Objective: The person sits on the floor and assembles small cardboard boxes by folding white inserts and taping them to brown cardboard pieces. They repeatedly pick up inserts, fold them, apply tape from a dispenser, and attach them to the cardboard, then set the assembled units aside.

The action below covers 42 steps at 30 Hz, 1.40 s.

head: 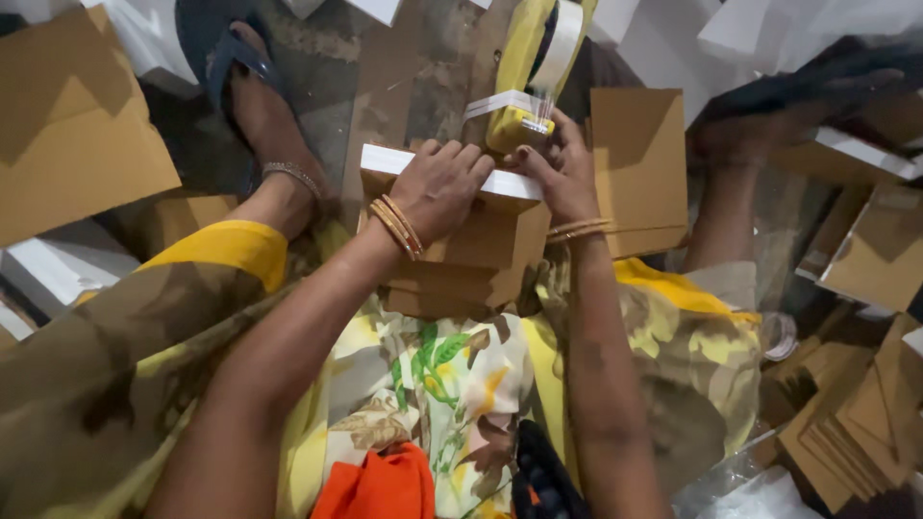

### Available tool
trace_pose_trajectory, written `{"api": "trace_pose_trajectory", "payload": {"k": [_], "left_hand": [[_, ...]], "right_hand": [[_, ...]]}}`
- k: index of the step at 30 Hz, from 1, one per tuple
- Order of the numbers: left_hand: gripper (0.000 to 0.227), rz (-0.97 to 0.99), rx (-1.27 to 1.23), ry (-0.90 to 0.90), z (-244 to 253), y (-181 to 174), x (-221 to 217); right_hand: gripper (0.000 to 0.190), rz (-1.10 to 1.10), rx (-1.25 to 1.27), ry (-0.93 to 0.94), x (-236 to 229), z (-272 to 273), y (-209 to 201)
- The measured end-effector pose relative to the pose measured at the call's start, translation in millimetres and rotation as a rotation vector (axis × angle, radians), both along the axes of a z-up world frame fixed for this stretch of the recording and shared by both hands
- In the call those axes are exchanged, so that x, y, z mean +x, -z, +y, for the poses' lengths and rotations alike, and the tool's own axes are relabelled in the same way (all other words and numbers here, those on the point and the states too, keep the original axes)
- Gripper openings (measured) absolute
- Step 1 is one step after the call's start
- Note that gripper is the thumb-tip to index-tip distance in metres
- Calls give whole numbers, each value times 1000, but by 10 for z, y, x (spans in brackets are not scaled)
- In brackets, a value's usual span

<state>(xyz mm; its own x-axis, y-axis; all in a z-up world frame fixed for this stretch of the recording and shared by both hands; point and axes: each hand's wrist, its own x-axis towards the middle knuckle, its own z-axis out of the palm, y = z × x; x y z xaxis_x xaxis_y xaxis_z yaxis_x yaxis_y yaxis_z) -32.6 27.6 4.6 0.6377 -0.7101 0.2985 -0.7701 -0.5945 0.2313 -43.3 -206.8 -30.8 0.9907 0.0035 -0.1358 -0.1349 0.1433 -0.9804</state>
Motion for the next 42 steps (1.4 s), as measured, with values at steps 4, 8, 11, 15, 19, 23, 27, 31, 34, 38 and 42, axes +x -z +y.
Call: {"api": "trace_pose_trajectory", "payload": {"k": [4, 8, 11, 15, 19, 23, 27, 31, 34, 38, 42], "left_hand": [[19, 7, -15, -8, -14, 35, 37], [22, -40, -54, 4, 11, 13, -20], [26, -129, -115, 20, 31, 81, -179], [21, -219, -31, 101, -32, 174, -361], [31, -174, -22, 136, -53, 174, -375], [29, -176, -38, 131, -71, 157, -324], [37, -153, -22, 111, -105, 181, -313], [41, -86, -14, 108, -96, 72, -277], [36, -42, 38, 109, -116, 19, -270], [37, -33, -17, 38, 44, -66, -142], [37, 189, -67, 14, 187, -54, -2]], "right_hand": [[70, 57, 110, 77, 163, -77, 239], [80, 50, 12, 56, 137, -74, 246], [86, 197, 54, 52, -88, -54, 165], [90, 294, -39, -72, -470, -199, 54], [68, 387, -96, -166, -465, -482, 453], [62, 218, -149, -267, -309, -747, 1050], [40, 92, -307, 81, -449, -622, 923], [42, -29, -217, 2, -931, -306, 173], [44, -82, -634, -74, -1131, -94, -135], [42, -122, -718, 28, -1086, -360, -332], [42, 316, -539, 43, -1151, -689, -315]]}}
